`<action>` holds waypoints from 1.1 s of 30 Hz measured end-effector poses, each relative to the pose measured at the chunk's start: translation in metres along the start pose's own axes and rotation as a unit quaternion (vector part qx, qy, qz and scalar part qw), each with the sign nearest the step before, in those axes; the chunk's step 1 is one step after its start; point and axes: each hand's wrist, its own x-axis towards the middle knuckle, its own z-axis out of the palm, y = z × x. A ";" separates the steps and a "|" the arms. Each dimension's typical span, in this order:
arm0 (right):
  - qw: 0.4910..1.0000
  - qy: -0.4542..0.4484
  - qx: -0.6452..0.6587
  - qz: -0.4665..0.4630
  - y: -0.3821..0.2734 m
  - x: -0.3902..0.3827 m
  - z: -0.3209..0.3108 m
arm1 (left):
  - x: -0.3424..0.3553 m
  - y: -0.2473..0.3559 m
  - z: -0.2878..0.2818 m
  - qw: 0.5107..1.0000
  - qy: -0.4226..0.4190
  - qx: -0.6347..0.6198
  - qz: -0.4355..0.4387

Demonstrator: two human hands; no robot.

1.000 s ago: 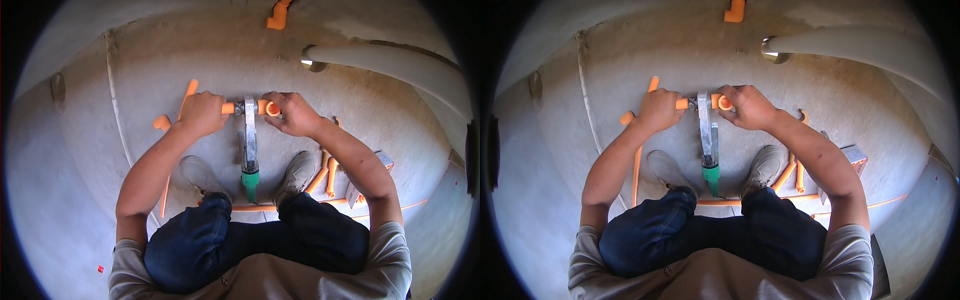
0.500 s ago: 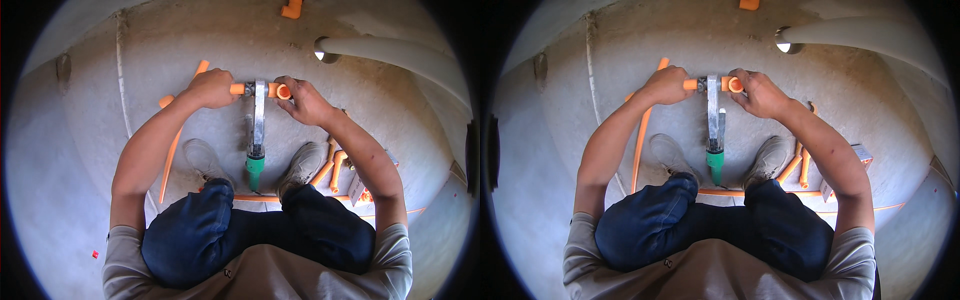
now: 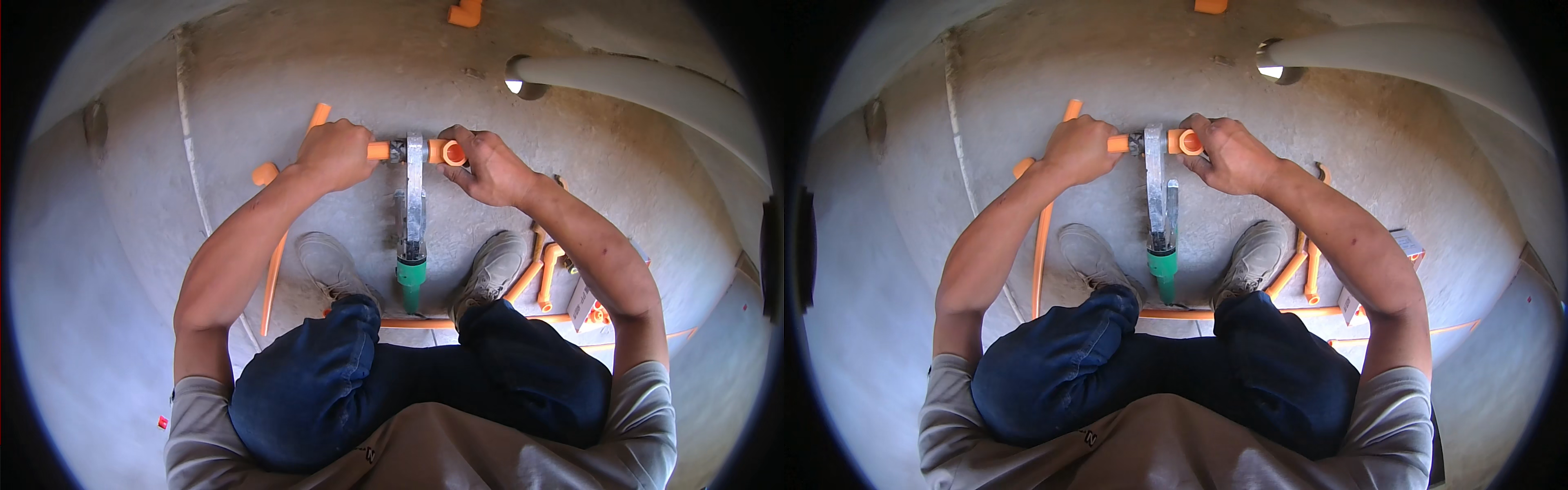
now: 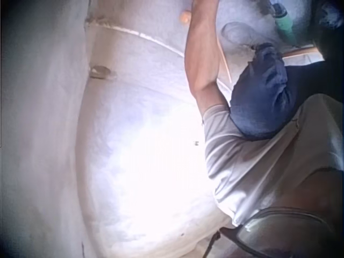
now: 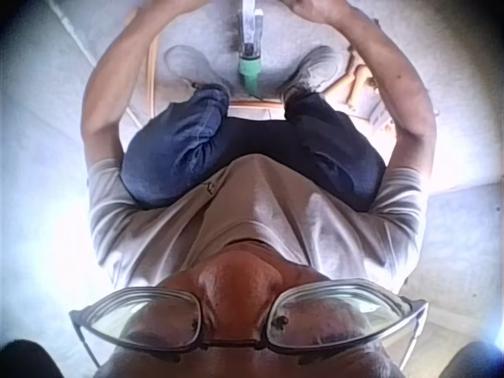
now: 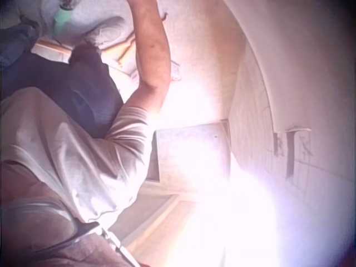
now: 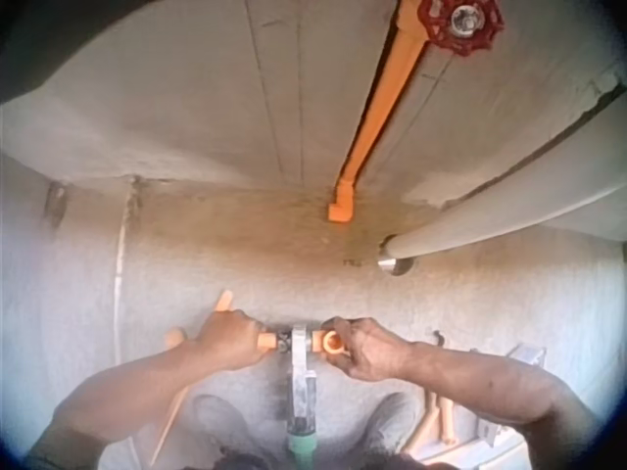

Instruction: The person measures an orange pipe with a tape measure, cuts it using a hand tool, and then uses a heating tool to fuse the pipe sections and elbow connectors together.

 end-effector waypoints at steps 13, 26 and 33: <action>0.999 -0.010 0.041 0.006 -0.002 0.004 -0.007 | -0.002 -0.001 0.009 0.996 0.087 0.027 0.021; 0.995 -0.054 0.062 0.058 -0.002 0.010 -0.011 | -0.006 0.001 0.011 0.992 0.118 0.029 0.014; 0.995 -0.011 0.082 0.062 -0.005 0.005 -0.004 | -0.012 0.001 0.006 0.995 0.101 0.015 0.003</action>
